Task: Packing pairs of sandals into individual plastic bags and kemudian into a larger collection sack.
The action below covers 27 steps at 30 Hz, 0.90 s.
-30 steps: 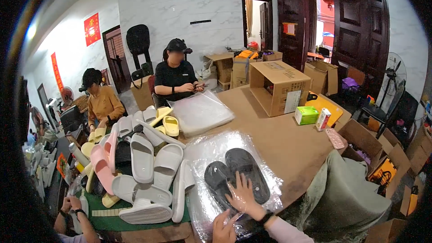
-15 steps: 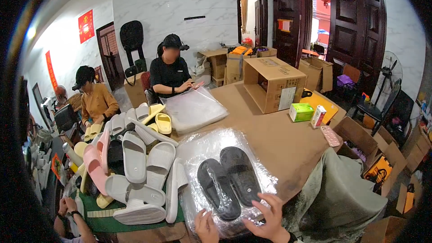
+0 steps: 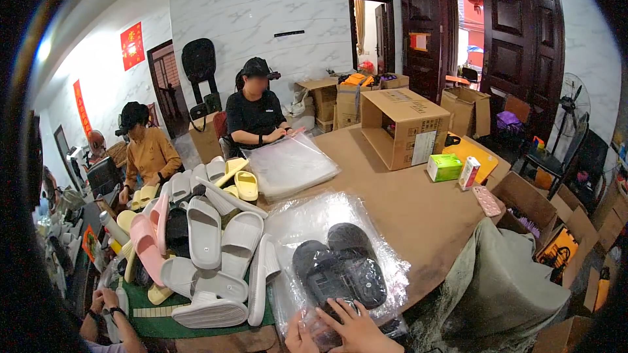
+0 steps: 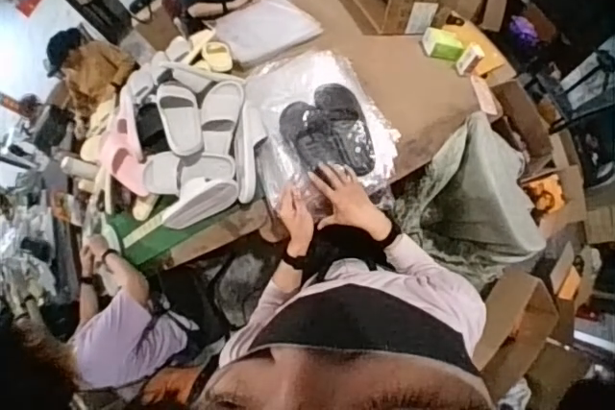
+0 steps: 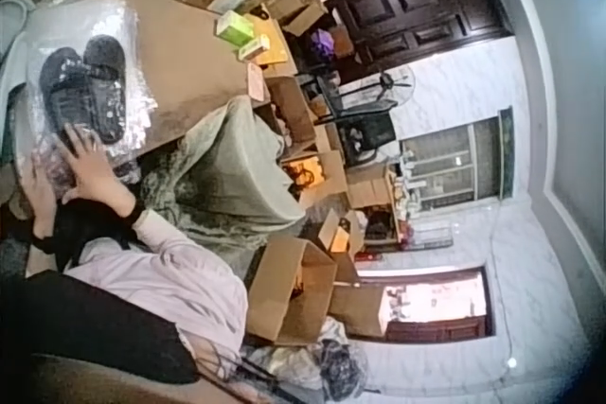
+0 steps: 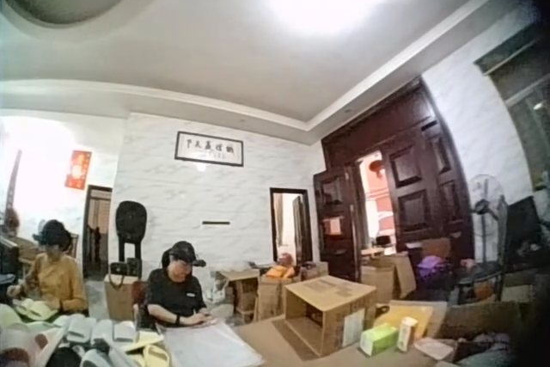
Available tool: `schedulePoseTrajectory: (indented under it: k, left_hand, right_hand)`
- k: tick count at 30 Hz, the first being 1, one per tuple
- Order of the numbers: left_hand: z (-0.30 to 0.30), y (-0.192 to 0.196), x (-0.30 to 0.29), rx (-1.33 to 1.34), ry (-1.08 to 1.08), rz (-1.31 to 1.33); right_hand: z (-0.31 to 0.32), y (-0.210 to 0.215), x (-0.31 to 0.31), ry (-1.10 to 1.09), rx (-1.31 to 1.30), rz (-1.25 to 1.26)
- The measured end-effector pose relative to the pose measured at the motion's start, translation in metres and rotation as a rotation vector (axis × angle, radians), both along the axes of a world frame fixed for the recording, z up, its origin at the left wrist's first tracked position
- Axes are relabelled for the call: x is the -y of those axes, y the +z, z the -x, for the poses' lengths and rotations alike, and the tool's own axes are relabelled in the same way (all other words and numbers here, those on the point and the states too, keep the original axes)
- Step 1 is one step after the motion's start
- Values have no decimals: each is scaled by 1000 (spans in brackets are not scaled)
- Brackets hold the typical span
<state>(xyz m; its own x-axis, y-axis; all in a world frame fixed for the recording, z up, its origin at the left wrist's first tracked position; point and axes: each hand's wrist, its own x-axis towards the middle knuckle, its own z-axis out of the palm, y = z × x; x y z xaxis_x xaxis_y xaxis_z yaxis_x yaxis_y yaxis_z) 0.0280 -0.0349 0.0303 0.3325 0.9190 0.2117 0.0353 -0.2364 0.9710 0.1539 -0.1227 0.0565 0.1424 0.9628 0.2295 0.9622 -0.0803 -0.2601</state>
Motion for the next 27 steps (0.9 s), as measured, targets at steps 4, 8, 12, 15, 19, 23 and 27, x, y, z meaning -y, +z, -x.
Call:
schedulePoseTrajectory:
  k: [4, 8, 12, 15, 19, 23, 27]
  left_hand:
    - [4, 20, 8, 6, -125, 117]
    - [4, 3, 4, 124, -319, -127]
    - [-7, -2, -10, -85, -416, -385]
    - [-16, -42, -24, -376, -257, -481]
    - [-15, -72, -28, -703, -394, -548]
    - [-14, -76, -24, -726, -384, -593]
    - [-15, -73, -24, -753, -376, -560]
  right_hand:
    - [-1, 27, -2, -139, -2, -105]
    - [-22, 29, 7, -151, 60, -371]
    - [-43, 36, 12, -236, 157, -478]
    - [-58, 47, 13, -304, 260, -558]
    - [-90, 55, 12, -402, 473, -631]
    - [-146, 37, 3, -482, 604, -597]
    - [-152, 30, 0, -701, 506, -342]
